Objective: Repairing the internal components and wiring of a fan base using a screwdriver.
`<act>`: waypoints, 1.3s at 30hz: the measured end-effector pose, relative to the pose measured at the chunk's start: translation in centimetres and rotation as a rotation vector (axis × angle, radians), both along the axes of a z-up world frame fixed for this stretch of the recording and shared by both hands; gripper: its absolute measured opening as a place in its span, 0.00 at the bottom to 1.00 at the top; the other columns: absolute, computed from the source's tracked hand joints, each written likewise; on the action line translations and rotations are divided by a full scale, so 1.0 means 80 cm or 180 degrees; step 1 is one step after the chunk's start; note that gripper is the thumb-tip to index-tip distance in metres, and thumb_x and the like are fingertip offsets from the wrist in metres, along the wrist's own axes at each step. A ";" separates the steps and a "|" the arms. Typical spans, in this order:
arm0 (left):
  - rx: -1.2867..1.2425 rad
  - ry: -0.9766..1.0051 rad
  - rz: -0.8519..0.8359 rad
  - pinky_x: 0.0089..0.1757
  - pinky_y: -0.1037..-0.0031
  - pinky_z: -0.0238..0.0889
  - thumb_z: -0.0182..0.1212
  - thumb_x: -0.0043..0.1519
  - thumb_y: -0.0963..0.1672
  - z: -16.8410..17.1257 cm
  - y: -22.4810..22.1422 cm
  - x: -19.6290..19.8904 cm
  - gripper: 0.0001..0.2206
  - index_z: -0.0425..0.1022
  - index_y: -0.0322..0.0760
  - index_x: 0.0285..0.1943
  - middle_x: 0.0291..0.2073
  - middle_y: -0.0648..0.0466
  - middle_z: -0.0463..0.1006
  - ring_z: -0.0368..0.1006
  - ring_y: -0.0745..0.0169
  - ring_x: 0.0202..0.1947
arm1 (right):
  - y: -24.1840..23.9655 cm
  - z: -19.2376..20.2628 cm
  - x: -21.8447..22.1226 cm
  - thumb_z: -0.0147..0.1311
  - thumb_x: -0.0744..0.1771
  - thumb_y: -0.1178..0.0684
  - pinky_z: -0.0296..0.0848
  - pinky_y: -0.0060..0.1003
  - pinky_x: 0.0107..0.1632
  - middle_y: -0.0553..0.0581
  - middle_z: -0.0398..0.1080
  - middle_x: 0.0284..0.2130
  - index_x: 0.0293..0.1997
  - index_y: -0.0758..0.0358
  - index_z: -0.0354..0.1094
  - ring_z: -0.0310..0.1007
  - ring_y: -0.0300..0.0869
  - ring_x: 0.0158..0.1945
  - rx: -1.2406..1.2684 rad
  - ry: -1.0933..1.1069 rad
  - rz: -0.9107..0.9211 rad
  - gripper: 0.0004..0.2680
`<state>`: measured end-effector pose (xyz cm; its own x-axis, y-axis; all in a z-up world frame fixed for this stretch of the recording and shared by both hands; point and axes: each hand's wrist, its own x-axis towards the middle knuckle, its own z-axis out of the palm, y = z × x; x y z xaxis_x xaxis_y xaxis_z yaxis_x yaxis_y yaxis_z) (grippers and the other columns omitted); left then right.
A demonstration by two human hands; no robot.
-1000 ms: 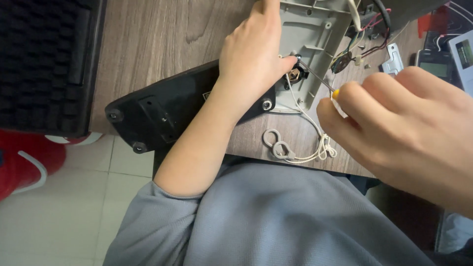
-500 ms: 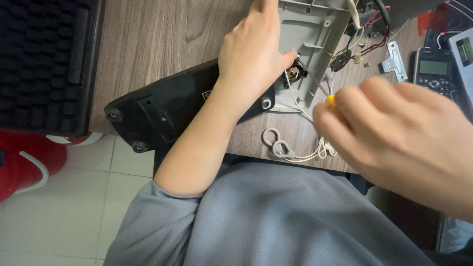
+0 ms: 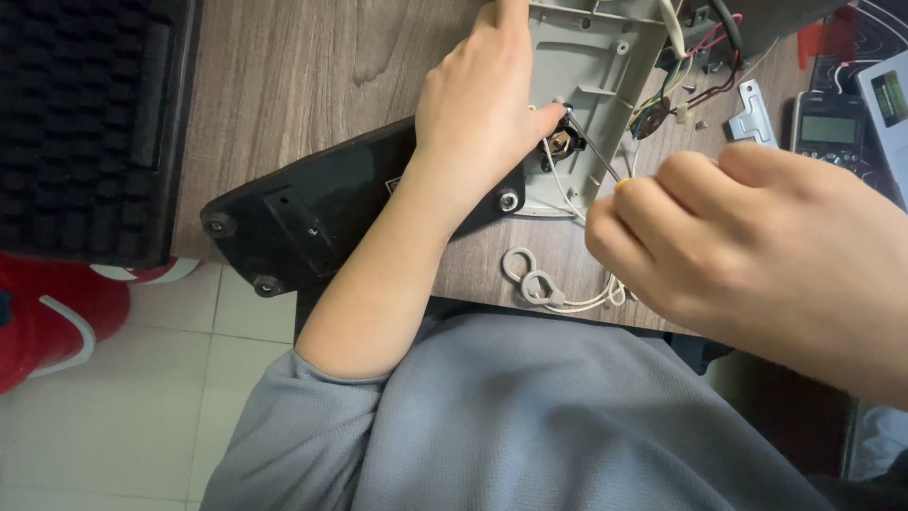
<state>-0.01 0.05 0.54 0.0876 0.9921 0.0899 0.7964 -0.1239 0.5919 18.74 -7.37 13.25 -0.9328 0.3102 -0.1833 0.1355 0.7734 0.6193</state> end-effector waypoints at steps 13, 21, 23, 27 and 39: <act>0.1307 0.0046 -0.0625 0.64 0.50 0.57 0.79 0.57 0.43 0.047 -0.051 -0.015 0.39 0.54 0.34 0.73 0.56 0.43 0.62 0.57 0.38 0.61 | 0.005 -0.005 -0.002 0.47 0.68 0.53 0.65 0.41 0.29 0.54 0.61 0.31 0.39 0.54 0.58 0.64 0.47 0.29 -0.0749 0.0996 -0.0530 0.02; 0.1598 -0.1859 -0.1683 0.47 0.60 0.67 0.44 0.70 0.39 0.043 -0.083 0.021 0.11 0.72 0.23 0.42 0.41 0.37 0.75 0.73 0.41 0.43 | 0.019 -0.014 0.003 0.35 0.74 0.57 0.59 0.31 0.31 0.51 0.58 0.28 0.37 0.61 0.63 0.59 0.39 0.28 -0.0350 0.2556 0.0658 0.10; 0.1701 -0.2061 -0.1525 0.46 0.61 0.72 0.43 0.69 0.37 0.037 -0.086 0.030 0.12 0.74 0.22 0.41 0.40 0.35 0.77 0.76 0.42 0.41 | 0.018 -0.020 0.009 0.34 0.73 0.60 0.60 0.33 0.31 0.52 0.57 0.28 0.39 0.64 0.64 0.58 0.40 0.28 -0.0492 0.2757 0.0717 0.10; 0.2279 -0.2121 -0.0849 0.42 0.61 0.77 0.52 0.65 0.39 0.023 -0.091 0.043 0.08 0.73 0.24 0.36 0.35 0.35 0.77 0.79 0.42 0.36 | 0.017 -0.030 0.016 0.35 0.73 0.60 0.58 0.33 0.31 0.51 0.59 0.29 0.34 0.59 0.62 0.57 0.40 0.28 -0.0692 0.3017 0.0715 0.11; 0.2197 -0.1586 -0.1574 0.51 0.57 0.78 0.54 0.65 0.44 0.023 -0.088 0.021 0.16 0.75 0.18 0.40 0.38 0.35 0.77 0.78 0.43 0.40 | 0.025 -0.044 0.021 0.36 0.74 0.59 0.57 0.38 0.30 0.53 0.57 0.26 0.31 0.59 0.56 0.58 0.44 0.27 -0.1095 0.3097 0.0731 0.11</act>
